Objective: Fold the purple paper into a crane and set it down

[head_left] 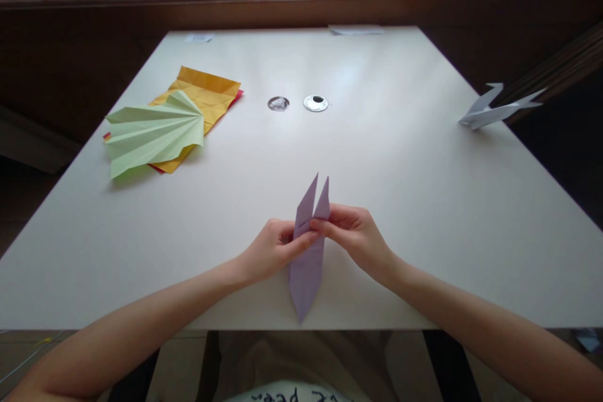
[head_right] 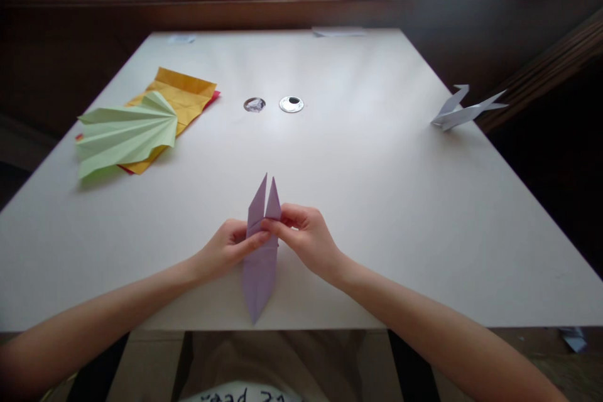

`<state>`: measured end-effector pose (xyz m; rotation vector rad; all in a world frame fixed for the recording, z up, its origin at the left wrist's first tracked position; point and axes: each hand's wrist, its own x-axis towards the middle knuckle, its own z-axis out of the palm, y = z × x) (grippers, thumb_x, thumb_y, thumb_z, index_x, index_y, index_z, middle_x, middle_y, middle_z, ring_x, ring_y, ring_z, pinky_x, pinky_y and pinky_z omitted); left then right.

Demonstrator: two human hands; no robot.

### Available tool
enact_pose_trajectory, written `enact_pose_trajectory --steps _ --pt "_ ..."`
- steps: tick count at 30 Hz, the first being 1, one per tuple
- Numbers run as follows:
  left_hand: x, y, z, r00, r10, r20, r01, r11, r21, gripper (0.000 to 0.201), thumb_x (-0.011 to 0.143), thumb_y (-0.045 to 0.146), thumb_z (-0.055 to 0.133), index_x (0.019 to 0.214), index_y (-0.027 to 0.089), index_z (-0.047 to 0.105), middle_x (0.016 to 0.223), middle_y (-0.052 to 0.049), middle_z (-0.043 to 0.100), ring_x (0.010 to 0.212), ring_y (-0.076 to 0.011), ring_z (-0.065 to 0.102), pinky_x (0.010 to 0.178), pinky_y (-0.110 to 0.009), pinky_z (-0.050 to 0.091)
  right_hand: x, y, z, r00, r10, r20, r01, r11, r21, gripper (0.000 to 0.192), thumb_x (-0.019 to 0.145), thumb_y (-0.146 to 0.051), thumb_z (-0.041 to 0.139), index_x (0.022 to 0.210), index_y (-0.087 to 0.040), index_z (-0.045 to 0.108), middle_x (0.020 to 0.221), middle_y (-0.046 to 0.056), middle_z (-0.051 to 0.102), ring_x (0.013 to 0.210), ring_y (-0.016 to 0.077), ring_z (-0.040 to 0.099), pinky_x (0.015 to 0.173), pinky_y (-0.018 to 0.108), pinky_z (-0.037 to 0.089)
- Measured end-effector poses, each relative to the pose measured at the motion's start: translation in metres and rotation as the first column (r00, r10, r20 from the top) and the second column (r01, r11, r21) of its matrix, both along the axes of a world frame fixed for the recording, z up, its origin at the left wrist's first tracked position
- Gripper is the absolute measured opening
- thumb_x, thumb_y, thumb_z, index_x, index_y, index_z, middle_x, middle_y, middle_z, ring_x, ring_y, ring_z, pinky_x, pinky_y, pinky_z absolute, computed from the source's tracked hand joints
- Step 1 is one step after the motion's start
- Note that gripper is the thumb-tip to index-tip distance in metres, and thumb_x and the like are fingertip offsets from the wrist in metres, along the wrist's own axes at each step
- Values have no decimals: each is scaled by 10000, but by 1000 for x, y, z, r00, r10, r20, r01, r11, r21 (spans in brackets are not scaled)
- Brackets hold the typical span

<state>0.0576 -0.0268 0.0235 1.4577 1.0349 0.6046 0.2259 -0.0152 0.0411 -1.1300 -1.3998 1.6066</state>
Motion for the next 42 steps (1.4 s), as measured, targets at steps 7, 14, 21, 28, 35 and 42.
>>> enact_pose_trajectory --steps 7,14,21,28,35,42 --pt "1 -3 0 995 12 -99 -9 1000 29 384 819 387 462 534 150 362 512 43 311 479 -54 281 434 -200 193 -1 2 -1 999 -52 12 52 998 22 163 775 -305 610 747 -151 655 726 11 607 700 128 519 646 257 416" --pt "2 -5 -1 997 -18 -80 23 998 50 340 830 365 455 578 139 430 531 40 352 488 -59 315 441 -200 223 0 3 0 997 -73 17 71 996 56 275 822 -319 549 602 -155 556 590 -29 459 599 89 414 573 231 344" --pt "1 -7 -3 997 -23 -71 28 998 64 359 827 348 456 542 153 356 515 47 328 476 -53 302 435 -197 218 -1 4 -1 998 -66 -24 67 997 46 166 774 -312 626 751 -149 645 726 15 599 698 127 515 645 259 407" --pt "0 -6 -2 992 -117 -47 121 986 114 332 823 299 456 541 151 362 529 44 341 483 -52 317 447 -195 238 3 5 4 992 -128 -10 128 986 107 193 799 -312 610 682 -170 666 653 -6 578 640 102 481 605 243 381" --pt "0 -6 -1 982 -189 -18 189 970 151 312 825 256 455 547 151 361 547 39 354 499 -56 335 463 -198 254 7 9 7 974 -208 -96 222 957 185 143 822 -252 590 762 -245 720 699 -25 616 674 83 513 626 202 420" --pt "-1 -4 -2 984 -177 -8 176 977 118 361 846 328 459 541 141 405 540 35 372 496 -62 348 462 -201 268 6 7 5 988 -113 -104 123 989 87 174 806 -342 603 923 -250 694 760 -22 631 687 79 526 633 198 436"
